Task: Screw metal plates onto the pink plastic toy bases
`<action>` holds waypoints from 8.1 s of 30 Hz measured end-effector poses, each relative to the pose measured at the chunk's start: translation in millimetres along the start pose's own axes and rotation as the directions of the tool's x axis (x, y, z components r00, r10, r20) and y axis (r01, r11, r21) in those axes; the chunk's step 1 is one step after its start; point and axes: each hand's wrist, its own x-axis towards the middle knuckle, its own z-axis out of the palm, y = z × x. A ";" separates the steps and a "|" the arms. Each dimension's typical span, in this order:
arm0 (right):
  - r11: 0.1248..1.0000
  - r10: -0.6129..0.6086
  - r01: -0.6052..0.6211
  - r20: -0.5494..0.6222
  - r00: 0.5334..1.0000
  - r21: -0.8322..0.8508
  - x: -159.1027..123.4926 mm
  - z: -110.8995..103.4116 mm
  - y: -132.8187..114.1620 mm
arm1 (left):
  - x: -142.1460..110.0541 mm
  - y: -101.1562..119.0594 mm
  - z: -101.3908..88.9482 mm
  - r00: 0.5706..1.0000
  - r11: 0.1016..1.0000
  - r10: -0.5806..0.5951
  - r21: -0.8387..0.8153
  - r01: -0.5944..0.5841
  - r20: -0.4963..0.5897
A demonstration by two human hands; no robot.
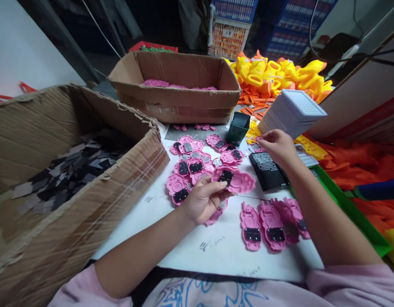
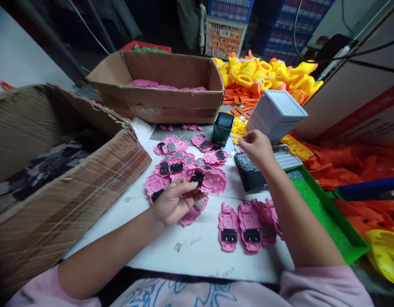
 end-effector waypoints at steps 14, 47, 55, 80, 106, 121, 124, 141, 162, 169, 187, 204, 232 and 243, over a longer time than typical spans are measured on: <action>0.500 -0.073 -0.010 0.054 0.996 0.866 -124.7 2.2 -16.8 | -14.4 -12.5 11.8 0.992 0.996 -0.084 0.009 0.083 0.093; 0.613 -0.425 0.170 0.141 0.894 0.772 -117.2 -5.8 7.7 | -13.4 -17.3 2.9 0.990 0.975 0.023 0.214 -0.052 0.137; 0.784 -0.294 0.181 0.098 0.951 0.594 -78.5 20.5 -52.5 | -20.5 -9.1 7.1 0.943 0.991 -0.039 -0.110 0.080 0.331; 0.897 -0.440 0.402 0.282 0.853 0.182 57.3 163.8 -205.1 | 8.6 -8.0 -30.5 0.818 0.958 -0.180 -0.092 0.272 0.546; 0.676 -0.512 0.567 -0.253 0.821 0.471 -158.8 17.6 -15.3 | -13.9 -24.8 9.0 0.954 0.972 -0.179 0.196 0.133 0.239; 0.634 -0.656 0.729 -0.320 0.684 0.258 -162.4 18.8 -22.9 | -11.5 -27.3 6.3 0.977 0.875 0.047 0.462 -0.142 0.210; 0.615 -0.668 0.750 -0.345 0.660 0.243 -164.0 20.1 -22.6 | -10.8 -24.2 5.0 0.962 0.826 0.093 0.520 -0.219 0.257; 0.592 -0.719 0.803 -0.400 0.568 0.075 -169.5 20.7 -24.8 | -18.7 -25.2 4.3 0.940 0.767 0.161 0.561 -0.310 0.300; 0.467 -0.710 0.825 -0.421 0.564 0.318 -170.5 12.2 -27.6 | -30.9 -13.6 -3.9 0.801 0.571 0.250 0.586 -0.575 0.544; 0.525 -0.696 0.813 -0.423 0.580 0.250 -175.4 19.7 -29.2 | -26.1 -14.3 -0.8 0.779 0.520 0.339 0.584 -0.623 0.528; 0.503 -0.751 0.863 -0.470 0.464 0.048 -172.4 16.9 -24.4 | -27.7 -4.8 4.9 0.673 0.372 0.290 0.567 -0.735 0.681; 0.617 -0.653 0.739 -0.348 0.673 0.271 -165.9 14.7 -23.4 | -20.6 -10.0 1.7 0.647 0.224 0.366 0.611 -0.759 0.669; 0.544 -0.597 0.474 -0.078 0.798 0.693 -167.1 11.2 -26.9 | -21.8 -11.0 5.1 0.518 0.030 0.489 0.581 -0.814 0.701; 0.458 -0.493 0.378 -0.123 0.861 0.805 -170.1 14.0 -24.9 | -14.8 -16.3 -1.4 0.707 0.426 0.395 0.565 -0.707 0.587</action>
